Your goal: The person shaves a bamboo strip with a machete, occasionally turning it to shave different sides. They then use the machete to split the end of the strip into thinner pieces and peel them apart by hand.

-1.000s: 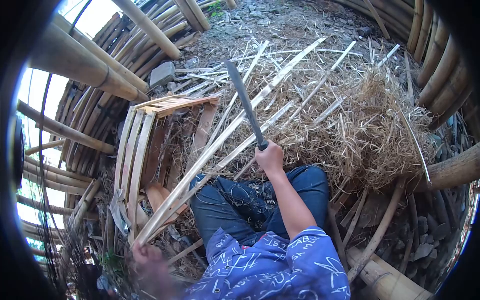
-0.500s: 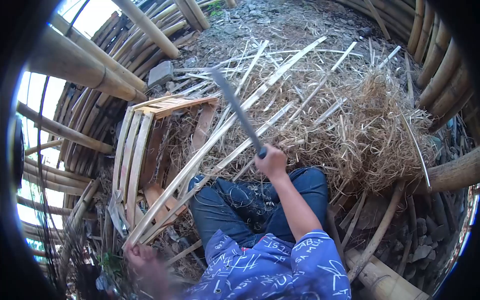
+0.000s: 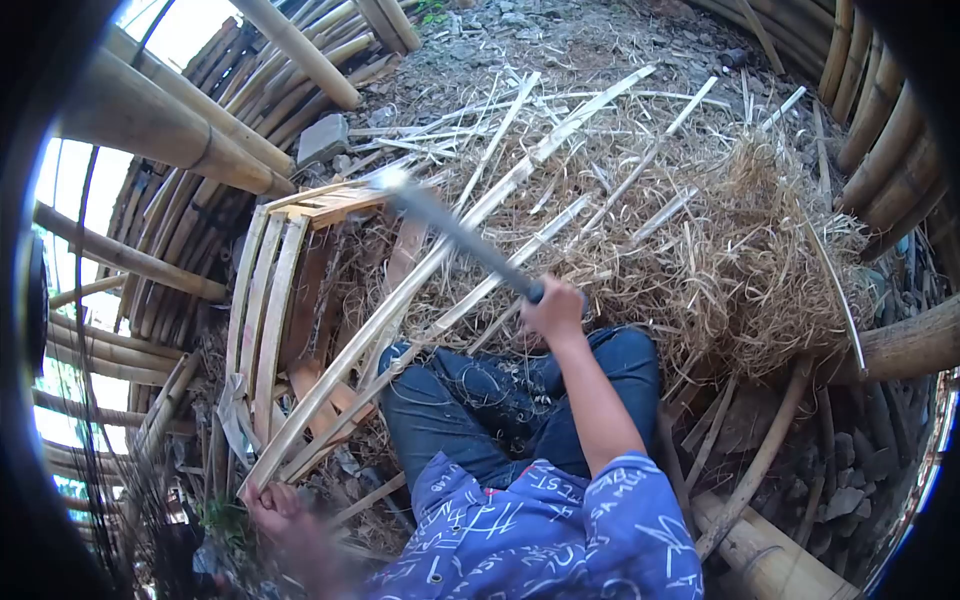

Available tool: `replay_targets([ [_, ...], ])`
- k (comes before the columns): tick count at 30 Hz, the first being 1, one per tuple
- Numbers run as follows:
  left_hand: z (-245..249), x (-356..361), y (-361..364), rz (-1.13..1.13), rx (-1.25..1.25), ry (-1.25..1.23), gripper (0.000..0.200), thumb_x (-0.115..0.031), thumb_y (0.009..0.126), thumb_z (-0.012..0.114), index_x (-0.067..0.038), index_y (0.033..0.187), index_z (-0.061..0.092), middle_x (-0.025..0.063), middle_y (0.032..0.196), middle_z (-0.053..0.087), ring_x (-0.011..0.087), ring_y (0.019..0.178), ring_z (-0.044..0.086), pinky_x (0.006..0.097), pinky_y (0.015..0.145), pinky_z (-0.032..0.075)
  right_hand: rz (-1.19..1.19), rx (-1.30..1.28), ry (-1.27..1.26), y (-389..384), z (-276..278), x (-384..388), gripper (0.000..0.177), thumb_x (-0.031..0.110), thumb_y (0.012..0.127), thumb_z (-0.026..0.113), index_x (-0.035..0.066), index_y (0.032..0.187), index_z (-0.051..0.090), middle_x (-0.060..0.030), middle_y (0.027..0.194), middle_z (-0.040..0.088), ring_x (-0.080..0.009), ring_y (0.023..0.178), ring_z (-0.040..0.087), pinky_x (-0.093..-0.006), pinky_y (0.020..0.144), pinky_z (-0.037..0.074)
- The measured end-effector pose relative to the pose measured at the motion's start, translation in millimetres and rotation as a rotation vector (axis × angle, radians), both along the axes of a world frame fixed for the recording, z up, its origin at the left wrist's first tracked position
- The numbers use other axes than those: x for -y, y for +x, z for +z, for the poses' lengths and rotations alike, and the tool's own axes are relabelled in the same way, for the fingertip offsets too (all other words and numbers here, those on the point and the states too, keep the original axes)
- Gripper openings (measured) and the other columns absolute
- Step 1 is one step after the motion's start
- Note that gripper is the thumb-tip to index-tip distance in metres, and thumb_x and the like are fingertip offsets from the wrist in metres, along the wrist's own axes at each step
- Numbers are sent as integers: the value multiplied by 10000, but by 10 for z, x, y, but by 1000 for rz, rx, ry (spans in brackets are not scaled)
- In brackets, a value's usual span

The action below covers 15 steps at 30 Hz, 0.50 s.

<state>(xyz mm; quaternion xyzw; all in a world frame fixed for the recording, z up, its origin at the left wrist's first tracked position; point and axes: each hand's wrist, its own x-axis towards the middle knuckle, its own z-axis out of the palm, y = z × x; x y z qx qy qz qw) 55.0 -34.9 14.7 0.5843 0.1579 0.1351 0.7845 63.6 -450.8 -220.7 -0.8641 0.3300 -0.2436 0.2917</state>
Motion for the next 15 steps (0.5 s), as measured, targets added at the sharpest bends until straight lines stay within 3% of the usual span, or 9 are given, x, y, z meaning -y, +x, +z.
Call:
replay_targets([
  [3,-100,-195,-13,72,48,148,377,-311,988,421,-154,662,314,-26,441,269,82,352,225,251,367,190,-312,-115,366,201,-85,313,210,241,711,687,36,758,680,-178,677,663,-387,684,659,-463,660,524],
  [10,69,13,-21,45,-38,78,402,-325,995,419,-152,653,299,-23,464,275,89,386,239,257,397,201,-107,60,234,-47,410,68,204,211,728,686,12,715,648,-176,638,641,-360,649,658,-447,615,504],
  [15,39,-126,-22,-32,32,122,409,-334,998,416,-144,652,312,-15,471,290,90,405,260,254,423,223,68,230,407,-162,534,-436,188,140,719,671,4,643,566,-148,550,569,-280,522,601,-370,532,453],
])
